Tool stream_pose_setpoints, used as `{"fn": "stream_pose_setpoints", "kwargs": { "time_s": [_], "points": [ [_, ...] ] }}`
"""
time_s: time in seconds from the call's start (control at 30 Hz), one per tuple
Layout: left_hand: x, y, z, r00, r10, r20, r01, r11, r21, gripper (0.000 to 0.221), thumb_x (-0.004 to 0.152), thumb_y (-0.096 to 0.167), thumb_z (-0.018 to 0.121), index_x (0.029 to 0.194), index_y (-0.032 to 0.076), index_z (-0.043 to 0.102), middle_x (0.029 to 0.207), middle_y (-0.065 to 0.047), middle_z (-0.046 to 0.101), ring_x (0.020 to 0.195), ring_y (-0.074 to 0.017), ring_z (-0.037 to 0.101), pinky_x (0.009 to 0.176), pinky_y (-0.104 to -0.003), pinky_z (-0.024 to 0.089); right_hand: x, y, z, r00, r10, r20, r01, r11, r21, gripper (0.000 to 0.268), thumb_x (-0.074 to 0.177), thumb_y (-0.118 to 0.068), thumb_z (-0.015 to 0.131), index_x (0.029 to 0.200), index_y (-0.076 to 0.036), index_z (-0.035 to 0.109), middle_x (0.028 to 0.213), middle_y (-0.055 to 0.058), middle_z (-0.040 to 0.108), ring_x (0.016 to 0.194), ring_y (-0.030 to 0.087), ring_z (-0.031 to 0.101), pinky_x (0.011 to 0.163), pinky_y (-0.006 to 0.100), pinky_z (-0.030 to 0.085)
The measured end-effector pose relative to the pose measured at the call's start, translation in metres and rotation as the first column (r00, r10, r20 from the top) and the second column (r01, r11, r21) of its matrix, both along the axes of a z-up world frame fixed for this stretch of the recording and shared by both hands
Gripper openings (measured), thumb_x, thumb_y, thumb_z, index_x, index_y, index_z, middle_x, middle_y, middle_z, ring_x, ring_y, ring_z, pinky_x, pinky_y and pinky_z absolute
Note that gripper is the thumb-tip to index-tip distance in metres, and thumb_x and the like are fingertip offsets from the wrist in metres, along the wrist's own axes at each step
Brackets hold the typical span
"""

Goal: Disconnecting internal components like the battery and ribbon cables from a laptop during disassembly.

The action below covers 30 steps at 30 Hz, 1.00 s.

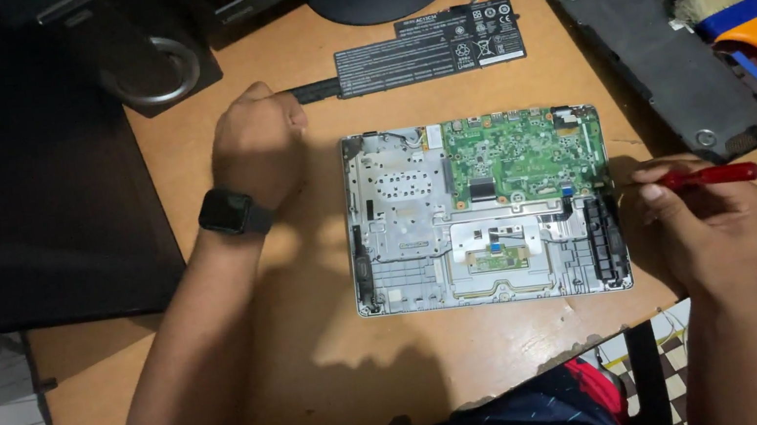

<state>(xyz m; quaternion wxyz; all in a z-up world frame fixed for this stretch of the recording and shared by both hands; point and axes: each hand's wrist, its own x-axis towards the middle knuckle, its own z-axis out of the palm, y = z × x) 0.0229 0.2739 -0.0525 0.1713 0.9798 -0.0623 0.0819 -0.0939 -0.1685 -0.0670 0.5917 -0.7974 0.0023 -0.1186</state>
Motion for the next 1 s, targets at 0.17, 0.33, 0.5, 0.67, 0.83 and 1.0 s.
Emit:
{"fn": "stream_pose_setpoints", "kwargs": {
  "time_s": [0.17, 0.33, 0.5, 0.67, 0.83, 1.0],
  "points": [
    [0.0, 0.001, 0.006, 0.987, -0.048, 0.153, 0.078, 0.979, -0.191, 0.024, 0.083, 0.007, 0.046, 0.08, 0.016, 0.068, 0.09, -0.006, 0.061, 0.079, -0.0251, 0.06, 0.071, -0.041, 0.046, 0.003, -0.004, -0.002, 0.997, 0.04, 0.064, -0.036, 0.997, -0.074, 0.007, 0.105, -0.001, 0.067, 0.111, 0.001, 0.07, 0.113, 0.013, 0.069, 0.109, 0.023, 0.066, 0.1, 0.032, 0.053],
    [-0.011, -0.01, 0.05, 0.888, 0.058, 0.457, 0.13, 0.92, -0.369, 0.021, 0.092, 0.005, 0.055, 0.096, 0.009, 0.075, 0.094, -0.008, 0.06, 0.076, -0.0205, 0.058, 0.069, -0.034, 0.047, 0.003, -0.005, -0.004, 0.991, 0.037, 0.125, -0.035, 0.999, -0.019, 0.007, 0.105, -0.001, 0.067, 0.112, 0.001, 0.067, 0.123, 0.017, 0.067, 0.118, 0.025, 0.064, 0.1, 0.031, 0.053],
    [0.004, 0.02, -0.008, 0.931, -0.103, 0.352, 0.205, 0.942, -0.266, 0.021, 0.099, 0.015, 0.051, 0.099, 0.01, 0.071, 0.103, -0.008, 0.06, 0.093, -0.0255, 0.058, 0.087, -0.044, 0.043, 0.001, -0.015, -0.017, 0.999, -0.052, 0.016, 0.051, 0.997, 0.053, 0.01, 0.103, -0.01, 0.068, 0.112, -0.009, 0.071, 0.105, 0.003, 0.066, 0.094, 0.011, 0.062, 0.086, 0.02, 0.047],
    [-0.002, 0.004, 0.004, 0.999, -0.016, 0.027, 0.017, 1.0, -0.013, 0.014, 0.069, 0.01, 0.053, 0.072, 0.023, 0.054, 0.081, 0.002, 0.049, 0.08, -0.0248, 0.051, 0.076, -0.045, 0.034, -0.005, -0.003, -0.002, 1.0, -0.018, 0.003, 0.017, 0.994, 0.108, 0.011, 0.101, 0.004, 0.057, 0.106, -0.001, 0.066, 0.098, 0.012, 0.067, 0.091, 0.017, 0.065, 0.082, 0.023, 0.055],
    [0.0, 0.01, -0.003, 0.998, -0.063, 0.028, 0.062, 0.998, 0.023, 0.022, 0.062, 0.007, 0.05, 0.062, 0.026, 0.062, 0.073, 0.003, 0.053, 0.078, -0.0253, 0.057, 0.081, -0.044, 0.039, -0.001, -0.009, -0.007, 0.993, 0.091, 0.081, -0.104, 0.98, 0.17, 0.011, 0.101, 0.005, 0.059, 0.109, 0.003, 0.065, 0.098, 0.014, 0.066, 0.082, 0.018, 0.065, 0.076, 0.024, 0.058],
    [0.01, 0.019, -0.024, 0.996, -0.073, 0.041, 0.072, 0.997, 0.022, 0.041, 0.058, -0.002, 0.056, 0.085, 0.023, 0.074, 0.086, 0.003, 0.067, 0.095, -0.0269, 0.063, 0.091, -0.045, 0.04, -0.002, -0.008, -0.003, 0.997, 0.064, 0.032, -0.066, 0.996, 0.06, 0.012, 0.102, 0.004, 0.059, 0.109, 0.001, 0.067, 0.102, 0.011, 0.068, 0.093, 0.017, 0.066, 0.085, 0.024, 0.055]
  ]
}}
